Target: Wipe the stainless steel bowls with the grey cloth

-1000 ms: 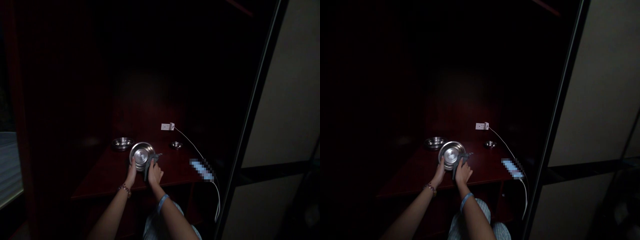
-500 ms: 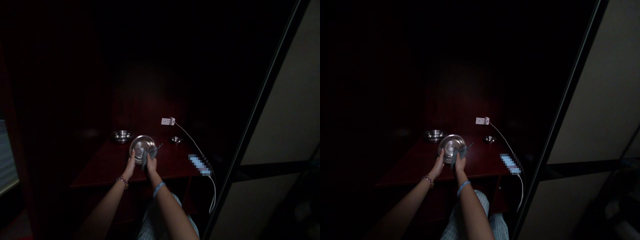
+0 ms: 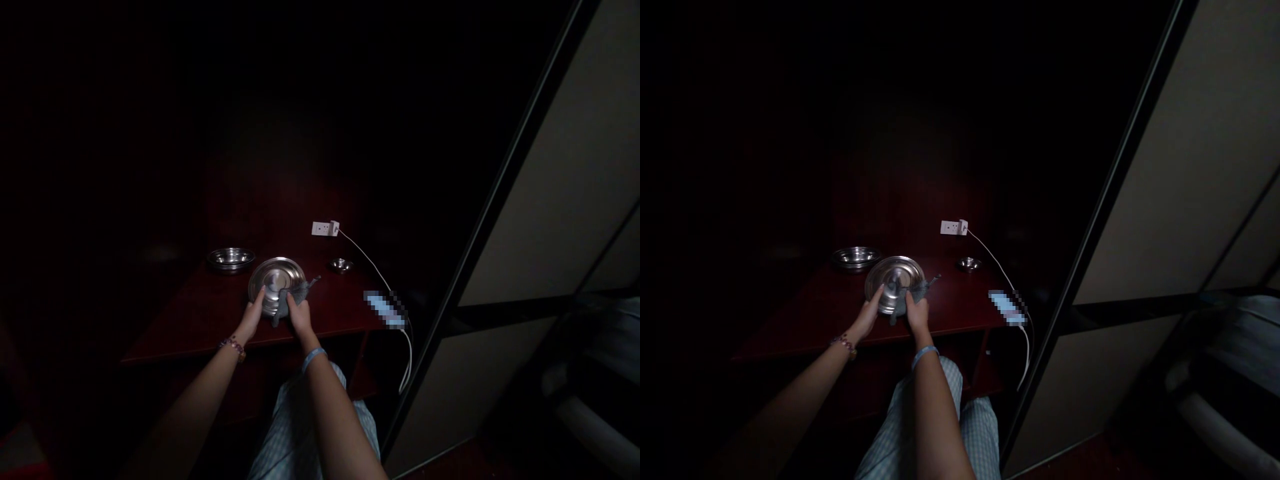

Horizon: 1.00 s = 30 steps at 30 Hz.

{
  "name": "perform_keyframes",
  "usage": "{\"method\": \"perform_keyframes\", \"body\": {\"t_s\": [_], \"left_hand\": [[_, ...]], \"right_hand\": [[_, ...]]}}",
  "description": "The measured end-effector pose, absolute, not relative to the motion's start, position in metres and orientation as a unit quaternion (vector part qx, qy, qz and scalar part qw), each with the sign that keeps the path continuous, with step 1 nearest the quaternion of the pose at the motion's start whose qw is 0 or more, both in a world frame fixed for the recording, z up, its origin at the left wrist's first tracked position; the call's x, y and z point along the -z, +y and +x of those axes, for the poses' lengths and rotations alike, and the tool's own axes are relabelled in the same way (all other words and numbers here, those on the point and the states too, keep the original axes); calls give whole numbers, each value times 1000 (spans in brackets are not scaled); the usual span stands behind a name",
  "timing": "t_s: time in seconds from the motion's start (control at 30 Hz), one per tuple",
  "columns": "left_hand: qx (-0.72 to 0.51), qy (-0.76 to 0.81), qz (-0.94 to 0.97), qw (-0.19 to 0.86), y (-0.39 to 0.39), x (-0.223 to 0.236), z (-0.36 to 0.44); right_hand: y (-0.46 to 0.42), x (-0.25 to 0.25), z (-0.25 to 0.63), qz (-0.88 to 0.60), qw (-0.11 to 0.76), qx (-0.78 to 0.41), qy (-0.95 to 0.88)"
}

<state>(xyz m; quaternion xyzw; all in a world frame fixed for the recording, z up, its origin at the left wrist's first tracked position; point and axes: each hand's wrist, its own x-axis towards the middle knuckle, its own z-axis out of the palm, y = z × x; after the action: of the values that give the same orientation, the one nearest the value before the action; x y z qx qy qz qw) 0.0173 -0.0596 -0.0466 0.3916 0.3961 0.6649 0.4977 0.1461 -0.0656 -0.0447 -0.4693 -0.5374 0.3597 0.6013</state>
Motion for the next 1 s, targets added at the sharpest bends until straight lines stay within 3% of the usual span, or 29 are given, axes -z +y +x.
{"method": "perform_keyframes", "body": {"t_s": [0.53,1.0], "left_hand": [[-595,435,518,434,-65,47,21],[-592,464,516,410,-69,41,21]], "right_hand": [[-67,41,151,-391,676,-448,-436],[-61,45,146,-332,671,-487,-450]]}}
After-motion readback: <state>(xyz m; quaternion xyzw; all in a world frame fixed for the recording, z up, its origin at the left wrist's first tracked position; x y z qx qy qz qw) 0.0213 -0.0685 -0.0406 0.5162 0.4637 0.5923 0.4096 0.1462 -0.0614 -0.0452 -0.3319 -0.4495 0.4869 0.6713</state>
